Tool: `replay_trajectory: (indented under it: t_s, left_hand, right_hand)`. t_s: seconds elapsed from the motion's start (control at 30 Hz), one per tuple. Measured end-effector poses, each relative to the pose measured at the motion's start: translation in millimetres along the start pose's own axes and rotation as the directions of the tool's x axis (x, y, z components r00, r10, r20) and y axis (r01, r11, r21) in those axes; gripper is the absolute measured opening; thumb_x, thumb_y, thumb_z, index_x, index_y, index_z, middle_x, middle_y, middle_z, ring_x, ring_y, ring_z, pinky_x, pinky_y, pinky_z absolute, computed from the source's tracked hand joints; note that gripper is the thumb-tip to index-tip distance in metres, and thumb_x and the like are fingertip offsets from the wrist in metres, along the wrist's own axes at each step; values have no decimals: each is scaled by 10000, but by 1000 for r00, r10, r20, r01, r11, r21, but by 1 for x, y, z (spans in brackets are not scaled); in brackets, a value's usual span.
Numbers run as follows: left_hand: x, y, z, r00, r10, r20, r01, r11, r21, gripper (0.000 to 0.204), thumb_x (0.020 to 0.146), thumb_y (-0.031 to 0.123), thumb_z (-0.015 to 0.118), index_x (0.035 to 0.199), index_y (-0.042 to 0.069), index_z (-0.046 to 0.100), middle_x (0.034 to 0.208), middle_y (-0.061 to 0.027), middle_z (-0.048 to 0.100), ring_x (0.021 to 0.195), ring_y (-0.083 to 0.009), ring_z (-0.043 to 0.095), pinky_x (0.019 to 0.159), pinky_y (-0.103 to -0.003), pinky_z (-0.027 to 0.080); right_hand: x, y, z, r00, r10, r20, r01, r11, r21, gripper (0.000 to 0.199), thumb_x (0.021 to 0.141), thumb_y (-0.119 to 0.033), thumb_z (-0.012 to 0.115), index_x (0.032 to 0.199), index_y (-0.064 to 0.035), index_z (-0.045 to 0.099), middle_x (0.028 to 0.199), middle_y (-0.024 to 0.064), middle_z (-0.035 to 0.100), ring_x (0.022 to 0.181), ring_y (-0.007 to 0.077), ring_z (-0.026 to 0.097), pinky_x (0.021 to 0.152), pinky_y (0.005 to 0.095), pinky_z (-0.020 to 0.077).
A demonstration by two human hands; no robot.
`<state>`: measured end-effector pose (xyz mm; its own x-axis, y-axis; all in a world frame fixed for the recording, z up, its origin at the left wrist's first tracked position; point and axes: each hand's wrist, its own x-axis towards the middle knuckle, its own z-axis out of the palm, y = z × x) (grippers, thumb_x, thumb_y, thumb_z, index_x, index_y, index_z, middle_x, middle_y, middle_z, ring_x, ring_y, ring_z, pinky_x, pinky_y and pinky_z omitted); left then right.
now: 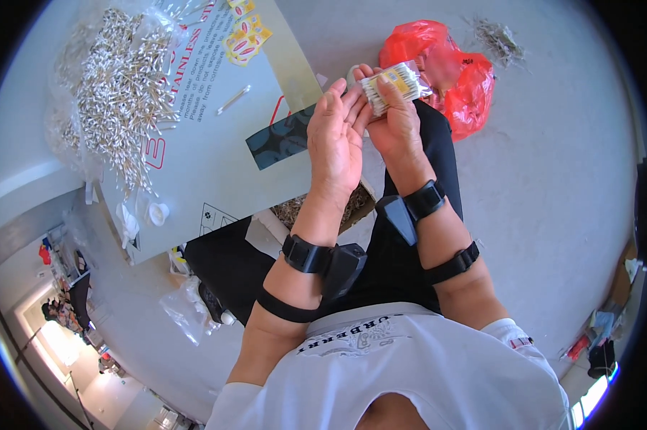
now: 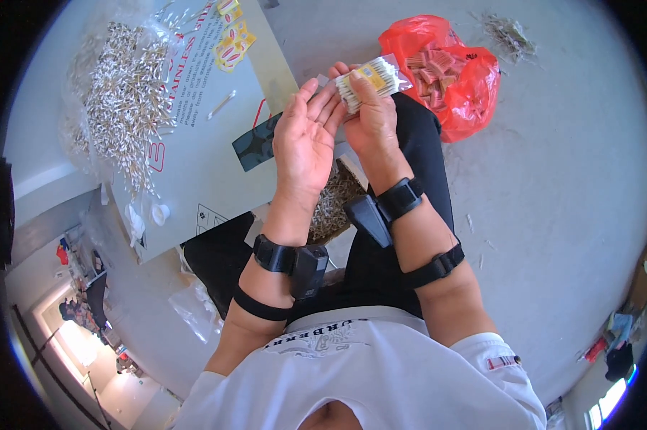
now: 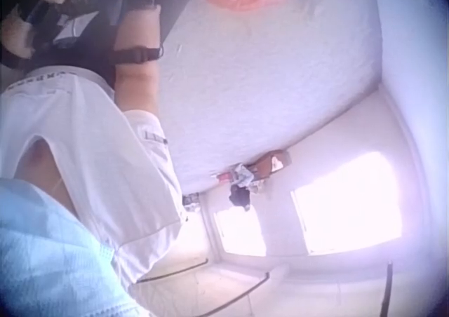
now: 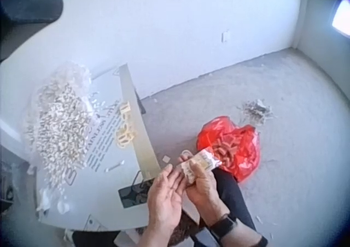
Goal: Packaging cotton swabs into plastic boxes.
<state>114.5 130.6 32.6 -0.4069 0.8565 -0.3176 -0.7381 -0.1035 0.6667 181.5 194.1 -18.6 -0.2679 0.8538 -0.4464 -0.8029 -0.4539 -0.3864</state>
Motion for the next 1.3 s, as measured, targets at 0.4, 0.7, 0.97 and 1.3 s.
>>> replay_trajectory:
  t_s: [0.4,0.7,0.97,1.3]
  left_hand:
    - [-37,72,-7,705,200,681,-705,90,703,324,686,-99,669,948,90,697,1212,-76,592,1089,-287,563,880,-369,498]
    - [-75,93,-24,423,100,901,-828,-362,428,233,651,-25,725,867,46,675,1042,-65,650,981,-267,613,762,-337,551]
    - [-94,110,-42,529,257,809,-730,-349,588,184,678,-58,703,823,-2,603,957,-71,623,914,-270,594,729,-363,528]
    - [-93,99,-84,631,328,703,-643,-287,711,206,652,-95,704,809,-12,599,936,-82,614,870,-282,595,720,-371,513]
  right_hand:
    - [-74,-35,22,876,482,32,-471,837,280,306,998,-126,464,1259,16,392,1207,242,577,1091,384,619,935,529,528]
    - [-108,-10,29,747,663,51,-656,724,212,193,980,-159,521,1104,-12,537,1019,144,639,911,270,657,818,438,545]
    - [-127,3,51,714,700,0,-690,704,-169,345,952,-306,602,1095,4,554,1011,133,658,925,266,664,815,389,548]
    - [-126,-8,38,679,88,728,702,209,-680,313,736,69,674,1018,-69,680,1072,66,640,989,203,625,837,325,513]
